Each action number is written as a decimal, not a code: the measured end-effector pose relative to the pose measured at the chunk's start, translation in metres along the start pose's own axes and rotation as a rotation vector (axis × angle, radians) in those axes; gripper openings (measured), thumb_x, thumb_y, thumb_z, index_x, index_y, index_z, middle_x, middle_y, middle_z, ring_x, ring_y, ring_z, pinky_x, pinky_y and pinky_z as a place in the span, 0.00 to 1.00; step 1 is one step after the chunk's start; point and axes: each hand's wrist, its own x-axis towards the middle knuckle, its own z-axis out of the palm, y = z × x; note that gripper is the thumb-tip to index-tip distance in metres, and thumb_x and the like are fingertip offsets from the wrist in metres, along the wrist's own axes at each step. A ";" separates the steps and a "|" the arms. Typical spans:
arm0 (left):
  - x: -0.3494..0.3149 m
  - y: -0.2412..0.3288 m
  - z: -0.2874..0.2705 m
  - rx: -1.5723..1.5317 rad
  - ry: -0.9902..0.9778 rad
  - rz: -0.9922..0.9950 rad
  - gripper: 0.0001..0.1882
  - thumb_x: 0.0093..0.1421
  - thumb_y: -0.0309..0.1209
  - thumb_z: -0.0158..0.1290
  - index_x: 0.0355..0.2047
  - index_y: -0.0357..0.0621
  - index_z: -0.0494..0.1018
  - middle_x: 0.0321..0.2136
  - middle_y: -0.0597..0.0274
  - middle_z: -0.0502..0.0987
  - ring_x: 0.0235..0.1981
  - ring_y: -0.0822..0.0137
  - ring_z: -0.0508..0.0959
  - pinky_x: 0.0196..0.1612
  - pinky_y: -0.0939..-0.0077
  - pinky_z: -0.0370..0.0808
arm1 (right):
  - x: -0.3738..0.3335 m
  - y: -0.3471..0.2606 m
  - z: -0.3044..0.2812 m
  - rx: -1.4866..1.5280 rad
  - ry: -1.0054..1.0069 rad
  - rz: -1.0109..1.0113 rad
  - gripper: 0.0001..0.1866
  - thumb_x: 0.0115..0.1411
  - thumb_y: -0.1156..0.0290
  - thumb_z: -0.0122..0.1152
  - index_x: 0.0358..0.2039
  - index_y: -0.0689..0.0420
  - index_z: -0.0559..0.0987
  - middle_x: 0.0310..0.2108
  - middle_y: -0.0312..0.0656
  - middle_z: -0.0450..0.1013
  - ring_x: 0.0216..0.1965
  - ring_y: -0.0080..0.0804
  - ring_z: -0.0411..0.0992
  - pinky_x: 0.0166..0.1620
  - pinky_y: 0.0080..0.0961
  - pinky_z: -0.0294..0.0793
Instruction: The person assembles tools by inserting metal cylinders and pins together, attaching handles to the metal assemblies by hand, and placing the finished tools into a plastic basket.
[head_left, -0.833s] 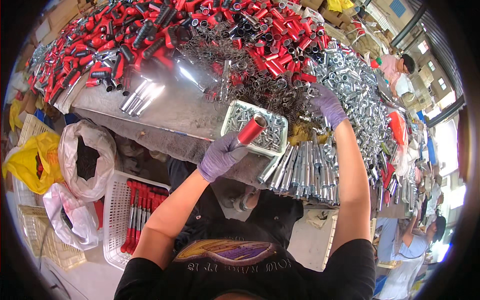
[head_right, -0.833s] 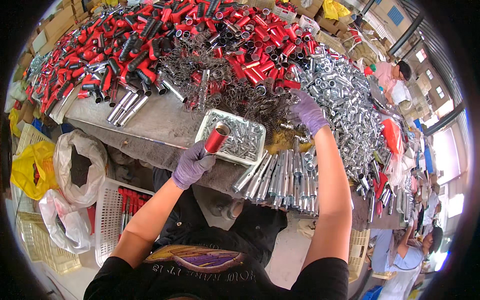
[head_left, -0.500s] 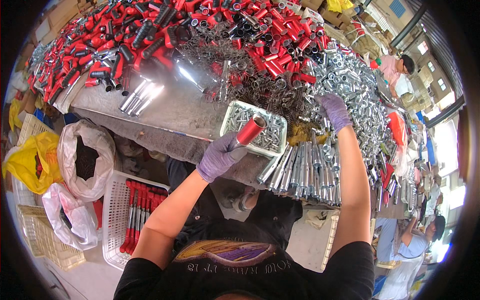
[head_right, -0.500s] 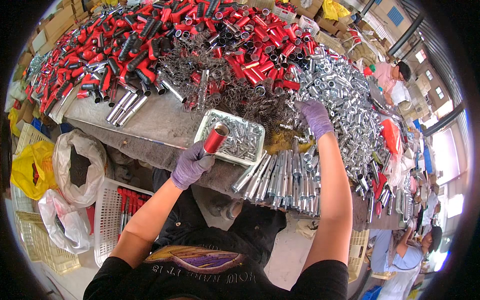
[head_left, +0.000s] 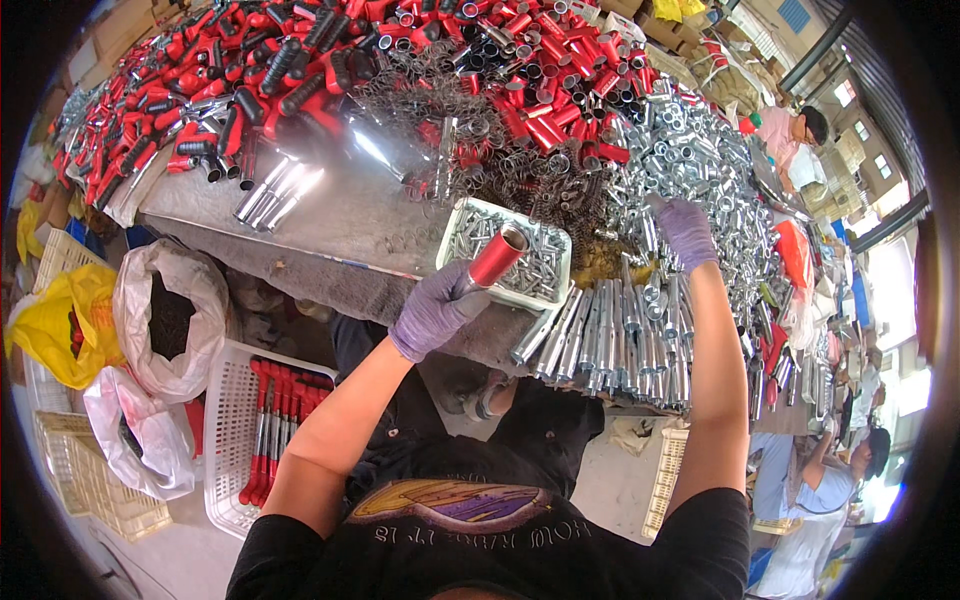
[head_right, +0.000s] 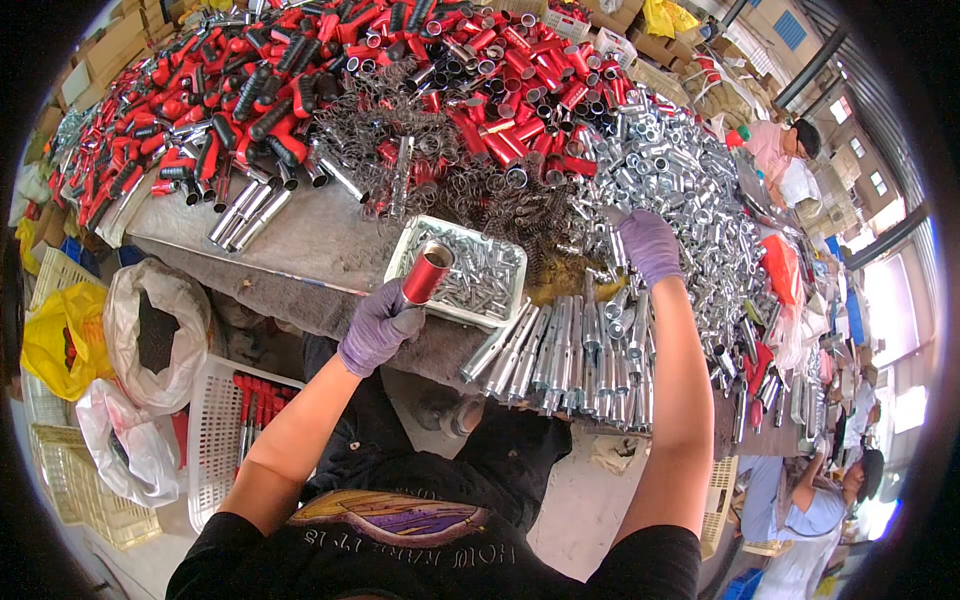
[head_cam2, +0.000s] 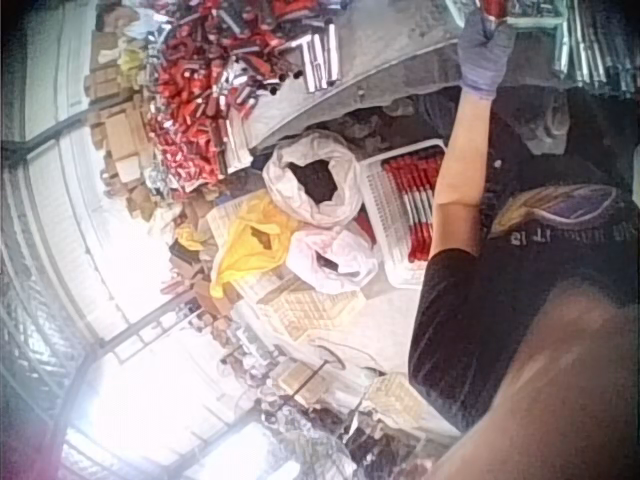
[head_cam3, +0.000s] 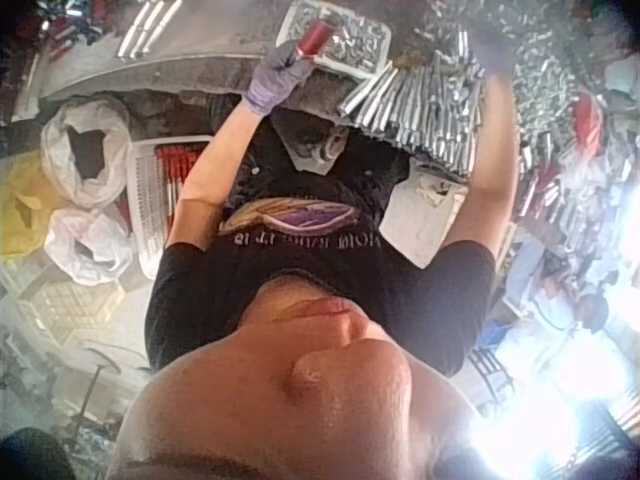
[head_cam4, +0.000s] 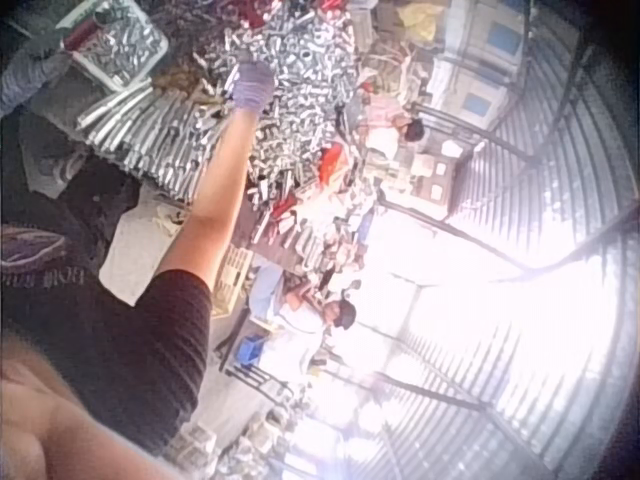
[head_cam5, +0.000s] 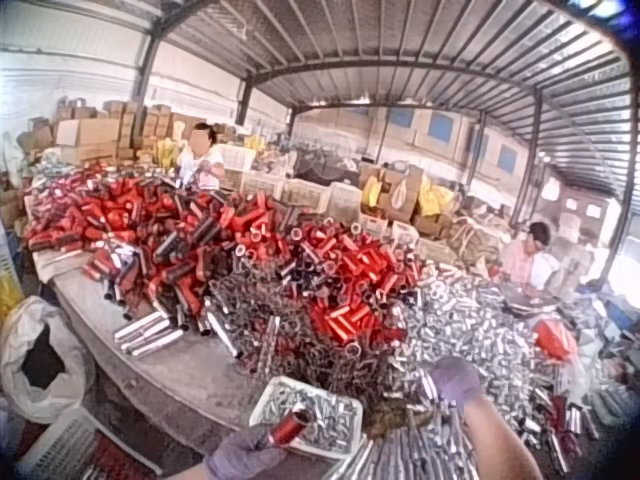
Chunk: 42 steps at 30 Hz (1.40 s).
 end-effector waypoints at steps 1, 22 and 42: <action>-0.001 0.000 -0.001 0.011 0.008 0.004 0.17 0.55 0.33 0.58 0.44 0.41 0.71 0.25 0.75 0.67 0.27 0.80 0.64 0.33 0.82 0.67 | 0.000 -0.003 0.001 0.001 -0.003 -0.006 0.31 0.59 0.41 0.45 0.27 0.60 0.77 0.25 0.54 0.73 0.30 0.53 0.71 0.40 0.42 0.68; -0.002 0.008 -0.001 0.071 0.008 -0.022 0.20 0.54 0.35 0.59 0.46 0.42 0.70 0.25 0.72 0.67 0.28 0.79 0.65 0.33 0.81 0.68 | -0.015 -0.026 0.005 0.730 -0.197 0.228 0.15 0.57 0.58 0.58 0.31 0.58 0.73 0.17 0.36 0.69 0.15 0.23 0.66 0.19 0.21 0.68; -0.003 0.018 -0.001 0.054 -0.055 0.064 0.21 0.55 0.34 0.60 0.47 0.40 0.69 0.24 0.78 0.63 0.26 0.82 0.62 0.31 0.85 0.63 | -0.095 -0.147 -0.108 0.826 -0.116 -0.384 0.12 0.56 0.72 0.56 0.42 0.56 0.75 0.32 0.39 0.74 0.28 0.24 0.71 0.31 0.21 0.72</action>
